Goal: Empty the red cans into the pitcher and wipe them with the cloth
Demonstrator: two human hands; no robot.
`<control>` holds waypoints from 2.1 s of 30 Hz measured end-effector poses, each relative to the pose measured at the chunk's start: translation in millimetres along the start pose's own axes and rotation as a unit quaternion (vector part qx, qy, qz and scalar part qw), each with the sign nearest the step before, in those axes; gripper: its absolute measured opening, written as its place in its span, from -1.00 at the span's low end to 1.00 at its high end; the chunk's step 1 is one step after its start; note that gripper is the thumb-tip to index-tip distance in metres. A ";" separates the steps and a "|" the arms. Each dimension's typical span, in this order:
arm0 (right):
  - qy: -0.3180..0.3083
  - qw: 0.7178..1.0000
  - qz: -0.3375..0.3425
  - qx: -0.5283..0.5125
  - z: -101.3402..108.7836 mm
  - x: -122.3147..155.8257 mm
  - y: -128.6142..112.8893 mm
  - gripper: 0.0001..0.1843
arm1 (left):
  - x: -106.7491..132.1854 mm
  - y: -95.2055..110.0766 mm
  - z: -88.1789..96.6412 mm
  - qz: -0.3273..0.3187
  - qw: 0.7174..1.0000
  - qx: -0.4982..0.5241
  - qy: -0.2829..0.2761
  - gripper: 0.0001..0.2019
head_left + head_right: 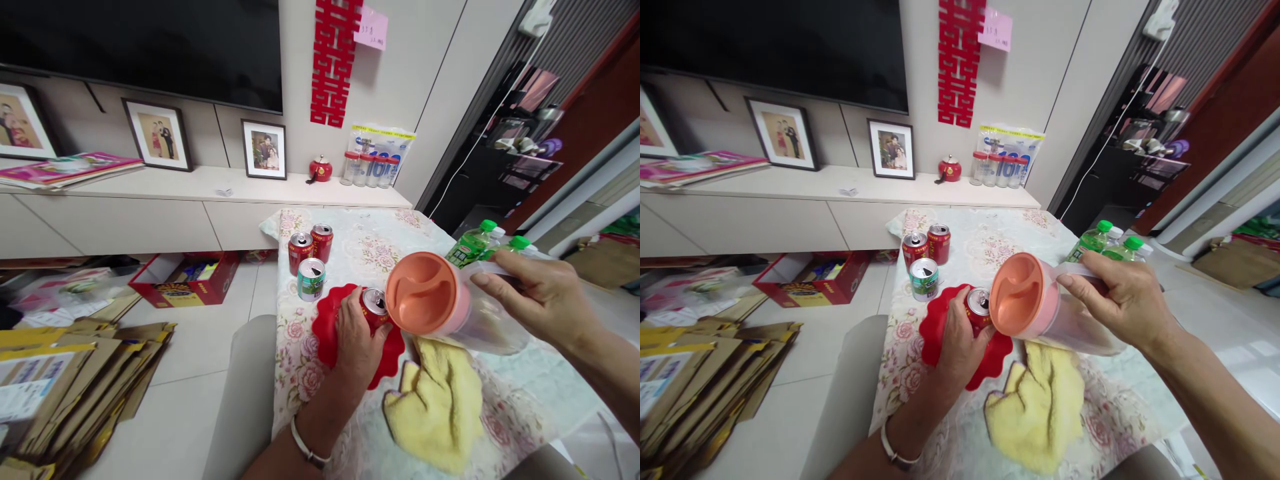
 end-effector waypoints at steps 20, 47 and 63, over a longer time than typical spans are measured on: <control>-0.007 1.000 0.018 0.021 3.3 -7.0 -6.2 -0.51 | 0.7 -1.7 -1.8 0.003 1.000 0.000 0.000 -0.24; -0.012 0.999 0.030 0.027 8.8 -14.9 -14.3 -0.48 | 0.6 0.0 -1.7 -0.004 1.000 -0.002 0.001 -0.24; -0.016 0.998 0.038 0.054 9.4 -18.5 -17.7 -0.46 | 0.6 1.4 -1.1 -0.001 1.000 -0.005 -0.005 -0.24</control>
Point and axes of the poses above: each hand's wrist, its own x-axis away from the middle knuckle, its own z-axis out of the back of the hand, y = z × x, the point moved 9 cm from there along -x, towards the middle knuckle, and after that the axes turned 14 degrees about -y, right-handed, at the moved point
